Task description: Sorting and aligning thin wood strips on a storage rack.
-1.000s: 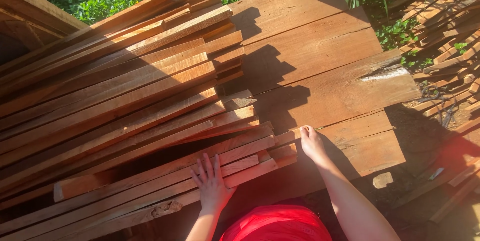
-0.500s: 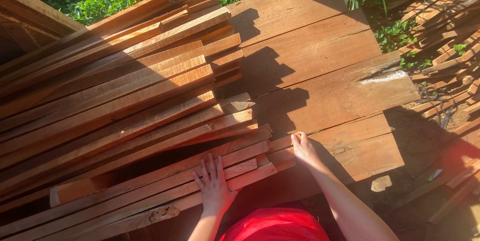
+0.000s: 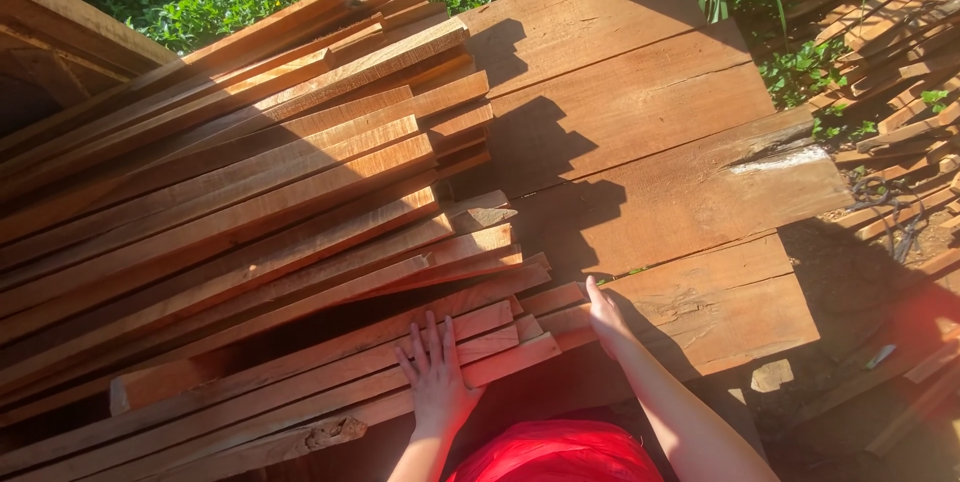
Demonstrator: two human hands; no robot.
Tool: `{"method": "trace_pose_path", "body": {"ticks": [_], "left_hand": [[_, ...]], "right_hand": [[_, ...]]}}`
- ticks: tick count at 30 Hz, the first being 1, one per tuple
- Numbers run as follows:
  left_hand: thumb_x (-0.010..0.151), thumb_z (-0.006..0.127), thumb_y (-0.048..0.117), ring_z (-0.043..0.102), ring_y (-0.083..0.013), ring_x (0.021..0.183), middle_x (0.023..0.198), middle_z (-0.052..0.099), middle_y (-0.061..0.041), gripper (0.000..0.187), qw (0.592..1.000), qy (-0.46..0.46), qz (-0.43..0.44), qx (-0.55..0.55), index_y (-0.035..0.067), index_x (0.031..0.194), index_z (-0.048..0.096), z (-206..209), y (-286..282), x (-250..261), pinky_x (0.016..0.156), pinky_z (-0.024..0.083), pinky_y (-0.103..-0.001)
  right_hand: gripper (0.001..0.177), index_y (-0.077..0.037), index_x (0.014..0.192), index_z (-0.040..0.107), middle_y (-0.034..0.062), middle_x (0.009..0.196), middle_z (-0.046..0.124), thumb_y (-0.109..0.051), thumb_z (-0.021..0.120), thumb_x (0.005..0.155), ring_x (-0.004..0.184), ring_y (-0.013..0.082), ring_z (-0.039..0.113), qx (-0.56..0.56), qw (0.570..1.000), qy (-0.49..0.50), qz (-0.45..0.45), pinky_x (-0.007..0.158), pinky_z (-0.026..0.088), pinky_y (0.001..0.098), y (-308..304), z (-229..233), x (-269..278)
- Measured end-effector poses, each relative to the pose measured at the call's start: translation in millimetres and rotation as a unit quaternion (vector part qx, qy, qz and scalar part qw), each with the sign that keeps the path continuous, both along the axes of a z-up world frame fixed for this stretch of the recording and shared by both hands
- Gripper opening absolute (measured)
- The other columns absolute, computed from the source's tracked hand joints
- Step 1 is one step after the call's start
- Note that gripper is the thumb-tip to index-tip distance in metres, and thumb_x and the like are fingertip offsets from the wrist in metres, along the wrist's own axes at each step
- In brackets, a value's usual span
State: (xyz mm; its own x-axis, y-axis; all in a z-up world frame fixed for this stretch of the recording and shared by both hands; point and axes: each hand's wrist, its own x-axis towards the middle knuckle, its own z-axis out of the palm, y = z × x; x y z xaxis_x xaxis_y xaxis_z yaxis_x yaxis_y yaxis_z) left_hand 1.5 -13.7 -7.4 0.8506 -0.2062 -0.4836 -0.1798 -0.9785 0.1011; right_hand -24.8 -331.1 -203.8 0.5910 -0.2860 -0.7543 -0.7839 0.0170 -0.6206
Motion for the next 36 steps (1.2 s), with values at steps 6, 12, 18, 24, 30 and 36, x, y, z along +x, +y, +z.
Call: {"method": "trace_pose_path", "body": {"ticks": [6, 12, 18, 24, 30, 36], "left_hand": [[0.065, 0.09, 0.053, -0.008, -0.0435, 0.155, 0.169, -0.005, -0.017, 0.135, 1.0, 0.007, -0.001, -0.002, 0.013, 0.159, 0.001, 4.5, 0.9, 1.2, 0.121, -0.005, -0.07], [0.067, 0.09, 0.054, -0.009, -0.042, 0.156, 0.169, -0.007, -0.015, 0.135, 1.0, 0.014, 0.0, 0.0, 0.015, 0.16, 0.0, 4.0, 1.0, 0.3, 0.121, -0.005, -0.069], [0.068, 0.089, 0.055, -0.009, -0.0415, 0.156, 0.169, -0.008, -0.016, 0.135, 1.0, 0.021, -0.004, 0.007, 0.015, 0.159, -0.001, 5.4, 0.7, 1.4, 0.121, -0.005, -0.07], [0.065, 0.092, 0.052, -0.007, -0.0427, 0.155, 0.169, -0.005, -0.016, 0.136, 1.0, 0.014, 0.0, -0.014, 0.014, 0.159, 0.0, 9.1, 2.3, 2.3, 0.121, -0.003, -0.07], [0.06, 0.094, 0.054, -0.003, -0.0395, 0.156, 0.169, -0.001, -0.013, 0.139, 1.0, 0.001, -0.001, -0.022, 0.016, 0.16, 0.005, 6.8, 3.8, 6.9, 0.121, -0.001, -0.068], [0.057, 0.092, 0.058, 0.002, -0.0388, 0.156, 0.169, 0.005, -0.011, 0.138, 0.999, -0.03, -0.027, -0.03, 0.017, 0.16, 0.01, 6.5, 10.7, 12.4, 0.122, 0.0, -0.067]], "right_hand": [[0.104, 0.004, 0.156, 0.035, 0.0307, 0.161, 0.033, -0.08, 0.023, 0.097, 0.153, 0.0411, 0.028, -0.044, 0.986, 0.156, 0.047, 0.123, 0.025, 0.0521, 6.5, 6.4, 13.4], [0.101, -0.003, 0.148, 0.052, 0.028, 0.151, 0.05, -0.081, 0.02, 0.094, 0.146, 0.0408, 0.041, -0.091, 0.987, 0.063, 0.114, 0.12, 0.033, 0.0494, 11.8, 2.0, 14.0], [0.074, -0.01, 0.128, 0.071, 0.0254, 0.107, 0.075, -0.07, 0.038, 0.1, 0.104, 0.0353, 0.072, -0.136, 0.977, 0.062, 0.151, 0.089, 0.053, 0.046, 10.6, 10.3, 24.3], [0.041, -0.008, 0.116, 0.072, 0.0098, 0.088, 0.076, -0.043, 0.06, 0.098, 0.079, 0.019, 0.071, -0.177, 0.971, -0.115, 0.11, 0.072, 0.054, 0.0339, 4.4, 39.1, 52.9], [0.033, -0.006, 0.121, 0.071, 0.0185, 0.098, 0.07, -0.032, 0.058, 0.106, 0.079, 0.0205, 0.061, -0.094, 0.973, -0.119, 0.177, 0.074, 0.048, 0.0374, 23.3, 26.3, 96.6], [0.028, -0.009, 0.118, 0.071, 0.0117, 0.112, 0.078, -0.026, 0.056, 0.102, 0.103, 0.0206, 0.074, -0.096, 0.944, -0.21, 0.236, 0.085, 0.056, 0.0349, 27.8, 28.2, 89.4]]}}
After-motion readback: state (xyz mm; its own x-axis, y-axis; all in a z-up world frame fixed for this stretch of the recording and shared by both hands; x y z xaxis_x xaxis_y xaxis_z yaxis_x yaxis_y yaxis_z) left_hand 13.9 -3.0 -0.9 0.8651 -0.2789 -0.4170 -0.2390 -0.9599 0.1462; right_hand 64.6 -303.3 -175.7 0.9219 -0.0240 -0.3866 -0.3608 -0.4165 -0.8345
